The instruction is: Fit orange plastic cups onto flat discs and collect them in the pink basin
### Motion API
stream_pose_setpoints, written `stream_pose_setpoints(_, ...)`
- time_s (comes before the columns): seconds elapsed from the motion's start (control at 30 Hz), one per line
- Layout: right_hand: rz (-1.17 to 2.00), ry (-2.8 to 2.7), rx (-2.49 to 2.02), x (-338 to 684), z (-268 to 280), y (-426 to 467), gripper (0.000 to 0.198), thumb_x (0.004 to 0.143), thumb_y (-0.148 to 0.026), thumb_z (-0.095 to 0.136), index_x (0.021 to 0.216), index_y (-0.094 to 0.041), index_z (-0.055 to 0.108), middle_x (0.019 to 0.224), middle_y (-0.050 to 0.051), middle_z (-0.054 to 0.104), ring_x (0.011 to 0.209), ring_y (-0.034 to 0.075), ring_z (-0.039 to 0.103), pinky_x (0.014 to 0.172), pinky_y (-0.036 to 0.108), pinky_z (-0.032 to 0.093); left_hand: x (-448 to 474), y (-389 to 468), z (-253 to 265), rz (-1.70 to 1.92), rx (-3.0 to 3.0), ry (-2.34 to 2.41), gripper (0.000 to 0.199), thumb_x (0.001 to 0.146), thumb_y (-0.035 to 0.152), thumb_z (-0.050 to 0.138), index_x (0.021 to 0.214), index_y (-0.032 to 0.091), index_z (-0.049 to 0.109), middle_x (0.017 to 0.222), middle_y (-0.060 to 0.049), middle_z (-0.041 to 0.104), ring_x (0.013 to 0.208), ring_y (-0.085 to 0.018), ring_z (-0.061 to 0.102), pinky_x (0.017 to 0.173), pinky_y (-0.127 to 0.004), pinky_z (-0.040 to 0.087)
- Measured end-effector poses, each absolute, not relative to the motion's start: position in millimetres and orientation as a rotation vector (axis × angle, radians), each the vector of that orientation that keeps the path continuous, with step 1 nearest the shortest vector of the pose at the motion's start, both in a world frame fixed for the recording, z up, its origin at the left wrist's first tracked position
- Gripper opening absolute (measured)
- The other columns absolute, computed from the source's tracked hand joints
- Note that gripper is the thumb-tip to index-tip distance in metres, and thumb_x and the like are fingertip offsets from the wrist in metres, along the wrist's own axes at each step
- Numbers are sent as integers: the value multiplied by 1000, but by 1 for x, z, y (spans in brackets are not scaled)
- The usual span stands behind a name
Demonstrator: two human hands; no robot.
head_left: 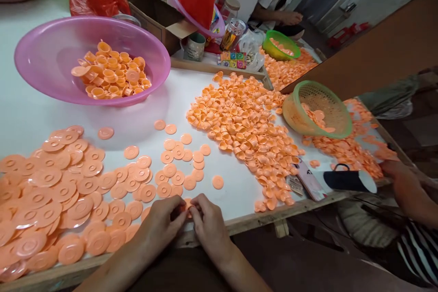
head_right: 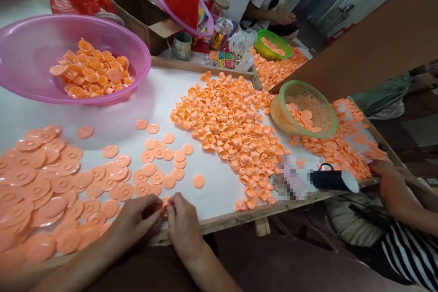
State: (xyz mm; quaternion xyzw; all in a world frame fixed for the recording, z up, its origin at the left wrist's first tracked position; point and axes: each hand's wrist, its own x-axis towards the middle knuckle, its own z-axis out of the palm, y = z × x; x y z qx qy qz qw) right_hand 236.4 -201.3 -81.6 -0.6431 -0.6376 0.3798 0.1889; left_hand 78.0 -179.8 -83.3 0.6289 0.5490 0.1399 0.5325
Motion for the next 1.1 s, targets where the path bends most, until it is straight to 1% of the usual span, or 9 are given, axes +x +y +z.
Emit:
stream_pose_setpoints(0.13, 1146, -1671, -1789, 248, -83, -203, 10, 89, -16, 47, 83, -21, 52, 78, 2, 65, 70, 16, 61, 65, 25, 45, 87, -178, -79, 317, 1454, 1313, 18, 86, 32, 51, 93, 19, 61, 68, 1, 62, 63, -15, 56, 60, -25, 38)
stream_pose_setpoints(0.2, 1195, -1629, -1777, 247, -83, -200, 10, 88, -16, 48, 80, -21, 52, 76, 1, 65, 68, 16, 61, 64, 24, 45, 89, -177, -79, 313, 1437, 1353, 18, 86, 31, 50, 94, 19, 61, 67, 1, 62, 63, -15, 56, 60, -25, 38)
stream_pose_setpoints(0.3, 1257, -1567, -1780, 245, -81, -193, 12, 85, -15, 51, 76, -21, 52, 70, 0, 65, 64, 15, 60, 59, 23, 43, 91, -177, -79, 344, 1424, 1394, 18, 85, 32, 50, 78, 19, 58, 65, 0, 62, 61, -15, 55, 58, -25, 36)
stream_pose_setpoints(0.4, 1244, -1582, -1801, 243, -80, -186, 14, 82, -13, 51, 71, -22, 51, 64, -1, 62, 61, 15, 58, 55, 22, 40, 91, -177, -81, 376, 1419, 1431, 28, 86, 34, 49, 63, 19, 52, 60, 0, 60, 59, -15, 53, 56, -25, 33)
stream_pose_setpoints(0.57, 1168, -1631, -1861, 239, -80, -179, 17, 78, -12, 49, 65, -22, 46, 59, -2, 58, 55, 13, 54, 54, 23, 39, 90, -173, -85, 358, 1396, 1387, 31, 85, 37, 48, 60, 19, 49, 56, 0, 57, 56, -14, 50, 54, -25, 32)
stream_pose_setpoints(0.73, 1165, -1607, -1825, 237, -81, -183, 16, 80, -14, 51, 67, -23, 46, 59, -2, 59, 55, 14, 57, 53, 22, 40, 86, -174, -86, 406, 1464, 1390, 33, 87, 38, 48, 59, 19, 48, 56, 0, 57, 56, -14, 51, 54, -25, 33)
stream_pose_setpoints(0.87, 1174, -1428, -1691, 239, -84, -204, 11, 90, -20, 47, 82, -21, 55, 68, -1, 65, 53, 13, 60, 53, 22, 46, 77, -185, -78, 523, 1381, 1385, 23, 83, 41, 60, 81, 19, 62, 71, -2, 68, 65, -16, 61, 62, -27, 46)
stream_pose_setpoints(0.97, 1044, -1450, -1627, 240, -84, -219, 12, 92, -21, 48, 89, -21, 60, 77, 2, 69, 66, 15, 67, 60, 23, 51, 74, -193, -72, 678, 1259, 1313, 36, 75, 41, 73, 104, 21, 68, 92, -5, 74, 82, -20, 68, 77, -32, 55)
stream_pose_setpoints(1.1, 842, -1593, -1562, 237, -75, -226, 11, 92, -19, 51, 89, -22, 62, 79, 3, 68, 76, 17, 67, 66, 25, 52, 74, -198, -65, 736, 1130, 1184, 29, 79, 39, 70, 103, 23, 74, 101, -7, 76, 94, -23, 70, 87, -36, 56)
